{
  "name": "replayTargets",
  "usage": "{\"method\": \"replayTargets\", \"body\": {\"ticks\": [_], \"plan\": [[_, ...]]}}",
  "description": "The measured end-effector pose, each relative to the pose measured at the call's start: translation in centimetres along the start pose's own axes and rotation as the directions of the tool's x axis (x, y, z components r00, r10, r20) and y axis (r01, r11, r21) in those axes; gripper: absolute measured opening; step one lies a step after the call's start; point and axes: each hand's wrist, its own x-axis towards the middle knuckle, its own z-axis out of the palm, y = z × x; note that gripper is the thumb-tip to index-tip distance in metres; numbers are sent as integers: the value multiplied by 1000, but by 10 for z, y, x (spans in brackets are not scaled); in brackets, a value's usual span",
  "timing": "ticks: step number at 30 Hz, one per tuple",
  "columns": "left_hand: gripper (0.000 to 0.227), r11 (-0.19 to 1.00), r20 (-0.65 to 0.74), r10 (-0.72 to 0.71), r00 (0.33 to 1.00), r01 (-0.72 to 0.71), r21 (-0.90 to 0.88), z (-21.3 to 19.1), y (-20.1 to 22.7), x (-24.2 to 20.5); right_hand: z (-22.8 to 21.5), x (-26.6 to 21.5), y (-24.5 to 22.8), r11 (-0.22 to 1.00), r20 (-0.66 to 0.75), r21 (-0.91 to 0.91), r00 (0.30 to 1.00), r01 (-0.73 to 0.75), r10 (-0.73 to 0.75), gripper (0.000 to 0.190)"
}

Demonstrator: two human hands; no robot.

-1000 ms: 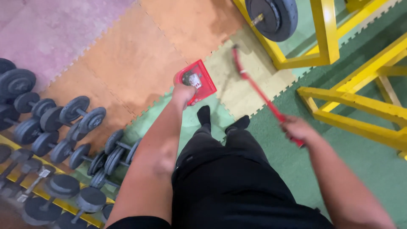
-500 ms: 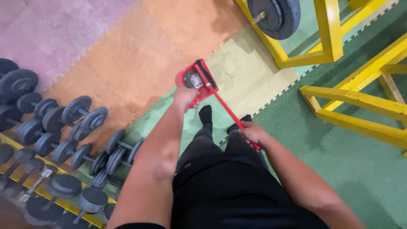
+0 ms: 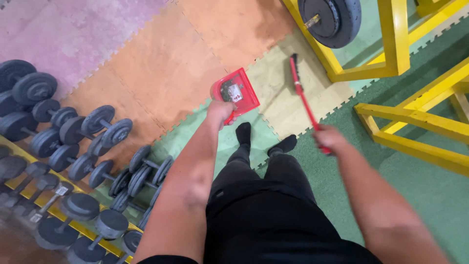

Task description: Sweeping the gym floor using a broom and dustpan.

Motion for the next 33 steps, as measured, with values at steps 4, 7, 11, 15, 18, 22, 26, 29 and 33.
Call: {"method": "replayTargets", "body": {"ticks": [4, 7, 11, 15, 18, 22, 26, 29, 33], "plan": [[13, 1000, -17, 6, 1000, -6, -16, -6, -6, 15, 74, 9, 2, 983, 72, -118, 988, 141, -133, 56], [14, 999, 50, 10, 999, -8, -44, -19, -6, 24, 91, -11, -11, 996, 166, 22, 982, 90, -93, 63], [16, 1000, 50, 10, 999, -10, 3, -53, 1, 25, 61, -21, -28, 992, 171, 9, 977, 127, -126, 61], [16, 993, 67, 5, 998, 3, -120, -75, 24, 30, 0, -22, -80, 963, 39, -205, 985, 172, -168, 60], [17, 995, 32, 1, 999, 3, -105, -81, 48, 29, -34, -12, -129, 947, 35, -272, 985, 169, -166, 63], [15, 986, -45, -29, 999, 21, -167, -74, 85, 28, -68, 46, -167, 936, 16, -253, 969, 244, -248, 60], [17, 990, -108, 0, 994, -15, -137, -61, 99, 71, -92, 116, -197, 940, 30, -230, 968, 251, -251, 28], [18, 981, -146, 19, 989, -46, -186, -54, 119, 84, -90, 140, -216, 946, 35, -243, 976, 216, -214, 23], [17, 965, -124, 11, 992, -43, -259, -48, 131, 102, -40, 192, -184, 926, 42, -288, 970, 243, -241, 25]]}}
